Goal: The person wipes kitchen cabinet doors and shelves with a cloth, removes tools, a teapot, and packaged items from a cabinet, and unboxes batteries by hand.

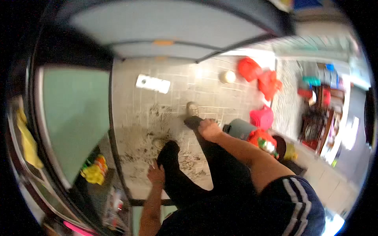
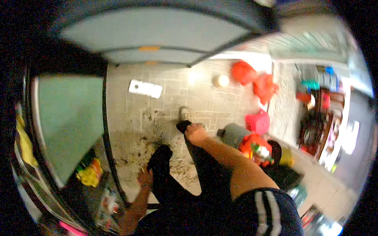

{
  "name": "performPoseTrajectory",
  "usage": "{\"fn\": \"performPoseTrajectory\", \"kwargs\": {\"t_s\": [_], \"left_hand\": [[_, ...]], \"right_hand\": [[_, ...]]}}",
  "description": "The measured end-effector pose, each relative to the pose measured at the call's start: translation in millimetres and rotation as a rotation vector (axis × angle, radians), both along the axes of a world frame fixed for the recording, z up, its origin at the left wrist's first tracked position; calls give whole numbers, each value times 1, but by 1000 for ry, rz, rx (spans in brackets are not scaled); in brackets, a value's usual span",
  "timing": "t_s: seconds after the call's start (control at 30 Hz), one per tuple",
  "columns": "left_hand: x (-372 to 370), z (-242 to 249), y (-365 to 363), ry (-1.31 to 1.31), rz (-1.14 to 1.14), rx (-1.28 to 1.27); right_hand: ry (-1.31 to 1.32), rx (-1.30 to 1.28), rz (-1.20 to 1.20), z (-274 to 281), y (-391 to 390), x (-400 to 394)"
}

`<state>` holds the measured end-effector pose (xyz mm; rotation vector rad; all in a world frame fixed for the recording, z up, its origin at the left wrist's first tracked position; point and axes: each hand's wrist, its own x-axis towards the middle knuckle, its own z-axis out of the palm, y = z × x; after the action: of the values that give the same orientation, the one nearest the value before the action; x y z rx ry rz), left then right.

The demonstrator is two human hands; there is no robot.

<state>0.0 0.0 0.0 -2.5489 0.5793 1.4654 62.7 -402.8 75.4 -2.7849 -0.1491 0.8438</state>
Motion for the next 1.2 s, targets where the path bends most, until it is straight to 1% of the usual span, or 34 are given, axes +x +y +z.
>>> {"fn": "performPoseTrajectory", "kwargs": {"t_s": [0.07,0.1,0.13,0.17,0.2,0.23,0.27,0.3,0.33,0.37,0.43,0.47,0.5,0.53,0.57,0.6,0.63,0.67,0.7,0.77,0.8,0.83,0.87,0.9,0.97,1.0,1.03,1.1,1.13,1.2], "left_hand": [[8,-3,8,116,-51,-79],[5,45,-13,129,-59,-93],[-5,89,-17,187,-42,-119],[1,94,-1,227,-53,-154],[7,99,13,266,-43,-177],[20,139,23,279,-28,-144],[25,161,20,295,-19,-144],[37,188,29,287,0,-118],[49,196,39,285,-1,-134],[66,204,49,298,-14,-160],[108,217,66,314,-69,-223],[137,220,72,316,-140,-264],[163,228,76,310,-236,-299],[192,232,70,298,-379,-346],[220,237,61,266,-472,-389],[234,256,44,285,-376,-418],[245,275,21,313,-232,-462],[231,311,-10,415,251,-559],[214,375,-49,364,20,-607],[202,396,-85,395,-115,-544],[190,403,-95,405,-164,-533],[178,399,-110,547,-63,-562],[161,399,-129,691,42,-586],[133,413,-147,738,-34,-600],[68,449,-177,860,-210,-627],[35,469,-184,939,-306,-627],[4,481,-186,953,-350,-626],[-53,500,-179,1206,-481,-574],[-72,506,-175,1224,-533,-541],[-113,512,-164,1161,-699,-365]], "right_hand": [[10,-107,-196,-22,19,-14],[41,-165,-294,71,-37,-39],[145,-209,-362,147,-53,-67],[365,-200,-388,153,-45,-95],[503,-123,-450,159,-47,-129],[641,-58,-516,170,-45,-162],[706,-95,-723,211,-67,-187],[710,-93,-647,181,-58,-234],[672,-95,-767,188,-49,-263],[654,-124,-891,206,-36,-290],[740,-175,-1067,232,12,-339],[657,-156,-1330,252,42,-346],[664,-165,-1393,270,81,-356],[609,-123,-1563,273,119,-363],[534,-88,-1729,268,151,-369],[532,-93,-1769,274,181,-378],[465,-83,-1868,267,209,-380],[394,-69,-1967,258,236,-379],[333,-59,-2061,260,260,-382],[215,80,-2356,283,274,-366],[100,138,-2349,295,279,-360],[-45,172,-2339,305,278,-352],[-196,343,-2387,334,276,-337],[-357,507,-2406,363,273,-326],[-600,775,-2343,369,273,-312],[-780,887,-2336,383,273,-302],[-966,996,-2313,399,274,-293],[-1310,1120,-2070,426,288,-299],[-1361,1094,-2111,430,298,-307],[-1595,1230,-1939,430,323,-334]]}}
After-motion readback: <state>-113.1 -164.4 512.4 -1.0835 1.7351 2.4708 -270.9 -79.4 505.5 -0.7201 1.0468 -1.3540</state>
